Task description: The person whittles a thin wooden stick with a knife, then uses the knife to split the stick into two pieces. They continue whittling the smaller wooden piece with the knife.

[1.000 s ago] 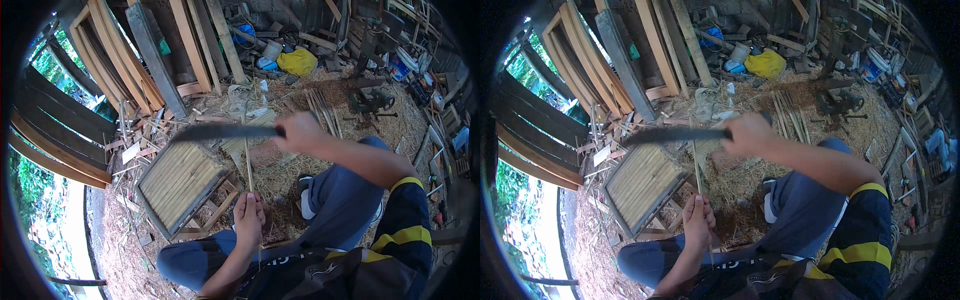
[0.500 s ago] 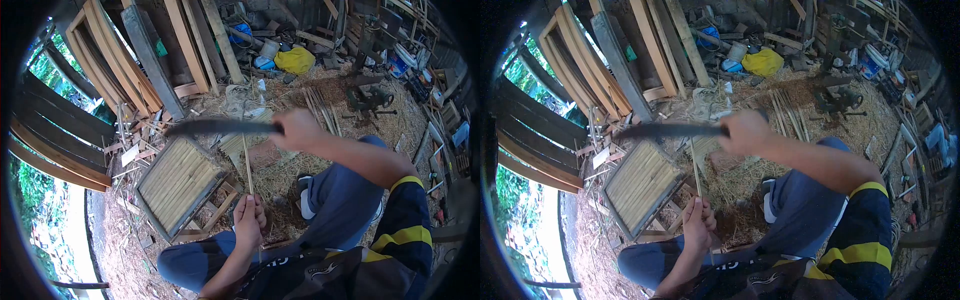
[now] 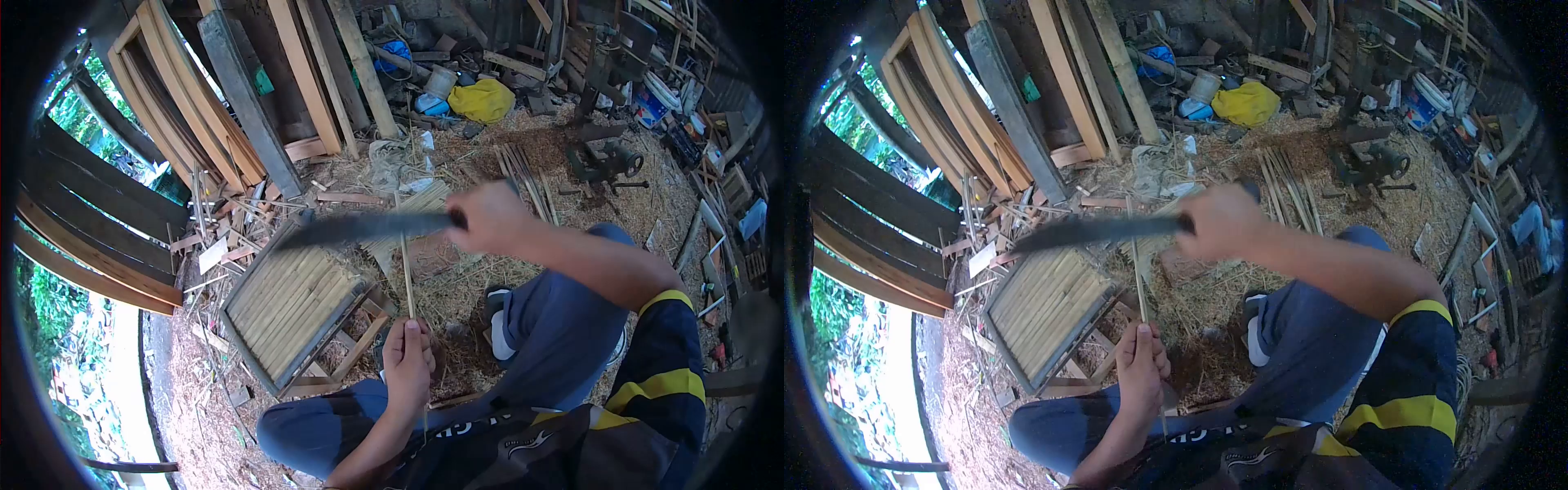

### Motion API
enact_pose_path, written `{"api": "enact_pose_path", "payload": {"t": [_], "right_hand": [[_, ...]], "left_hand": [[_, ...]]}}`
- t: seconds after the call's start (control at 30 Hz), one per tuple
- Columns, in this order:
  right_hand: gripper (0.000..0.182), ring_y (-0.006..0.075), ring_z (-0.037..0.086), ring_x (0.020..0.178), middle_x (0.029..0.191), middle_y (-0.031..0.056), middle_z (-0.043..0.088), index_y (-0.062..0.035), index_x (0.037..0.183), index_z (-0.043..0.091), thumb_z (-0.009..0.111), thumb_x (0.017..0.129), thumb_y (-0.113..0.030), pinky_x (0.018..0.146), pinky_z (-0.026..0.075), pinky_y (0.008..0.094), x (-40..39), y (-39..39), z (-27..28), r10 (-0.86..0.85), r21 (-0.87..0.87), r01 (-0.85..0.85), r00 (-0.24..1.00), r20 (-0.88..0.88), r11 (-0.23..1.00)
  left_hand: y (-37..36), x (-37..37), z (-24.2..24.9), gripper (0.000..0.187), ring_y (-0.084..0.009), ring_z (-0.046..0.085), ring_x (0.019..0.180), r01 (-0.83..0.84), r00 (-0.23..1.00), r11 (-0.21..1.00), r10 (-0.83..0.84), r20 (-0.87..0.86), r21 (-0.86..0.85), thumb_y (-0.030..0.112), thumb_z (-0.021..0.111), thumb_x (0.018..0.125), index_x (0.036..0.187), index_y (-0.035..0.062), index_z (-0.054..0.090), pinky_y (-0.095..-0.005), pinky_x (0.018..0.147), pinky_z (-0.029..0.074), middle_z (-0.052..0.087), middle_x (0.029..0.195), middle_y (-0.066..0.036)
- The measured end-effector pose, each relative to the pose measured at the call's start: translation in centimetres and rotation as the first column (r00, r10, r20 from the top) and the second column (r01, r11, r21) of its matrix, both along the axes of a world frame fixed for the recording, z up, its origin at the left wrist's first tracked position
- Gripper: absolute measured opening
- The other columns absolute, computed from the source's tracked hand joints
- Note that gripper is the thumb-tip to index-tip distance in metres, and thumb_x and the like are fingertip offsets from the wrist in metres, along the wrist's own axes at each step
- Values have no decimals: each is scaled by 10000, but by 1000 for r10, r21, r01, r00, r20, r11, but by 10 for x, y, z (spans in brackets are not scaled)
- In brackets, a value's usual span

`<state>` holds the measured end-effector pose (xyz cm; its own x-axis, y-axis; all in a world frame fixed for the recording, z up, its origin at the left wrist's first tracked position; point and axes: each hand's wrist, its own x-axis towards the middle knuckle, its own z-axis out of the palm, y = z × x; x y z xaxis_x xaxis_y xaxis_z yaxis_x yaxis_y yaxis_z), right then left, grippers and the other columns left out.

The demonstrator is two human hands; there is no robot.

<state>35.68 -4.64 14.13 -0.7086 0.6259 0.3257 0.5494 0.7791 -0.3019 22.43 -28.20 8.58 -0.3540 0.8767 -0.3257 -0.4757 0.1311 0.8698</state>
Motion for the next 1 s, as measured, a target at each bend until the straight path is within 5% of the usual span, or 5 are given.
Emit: {"api": "enact_pose_path", "payload": {"t": [0.17,0.3,0.7,0.9,1.0], "right_hand": [[285,347,698,644,671,148,675,-89,784,675,708,748,-370,627,559,477,-8,-3,-13,121,79,-140,972,202,987],[349,382,715,723,756,182,715,-63,892,767,658,808,-385,699,584,493,-9,57,7,-379,-180,412,905,192,893],[283,350,717,704,716,151,703,-84,786,685,697,707,-355,669,574,471,-11,-5,-8,75,77,-97,965,252,992],[401,321,701,621,677,167,687,-11,779,708,638,858,-397,575,551,447,14,129,-50,-468,-157,455,882,-52,876],[354,216,602,484,594,106,609,-30,705,631,644,880,-338,448,457,379,21,103,-18,-544,-786,147,795,-267,600]], "left_hand": [[-2,4,6,254,10,295,500,3,999,1000,-4,-37,-16,282,456,1112,955,95,525,-189,416,219,375,675,86],[-2,2,5,258,6,295,498,31,997,1000,-31,68,-2,287,457,1111,960,90,527,-191,414,221,374,674,83],[0,-8,-5,264,-31,270,493,52,997,999,-51,62,-13,307,458,1107,943,108,516,-223,432,216,323,659,79],[-5,-12,23,265,-45,263,506,231,938,966,-254,238,118,328,464,1096,941,116,498,-226,435,201,303,671,69],[-3,-24,47,295,-56,270,517,265,885,929,-341,318,258,374,466,1087,938,122,491,-234,434,196,319,687,59]]}}
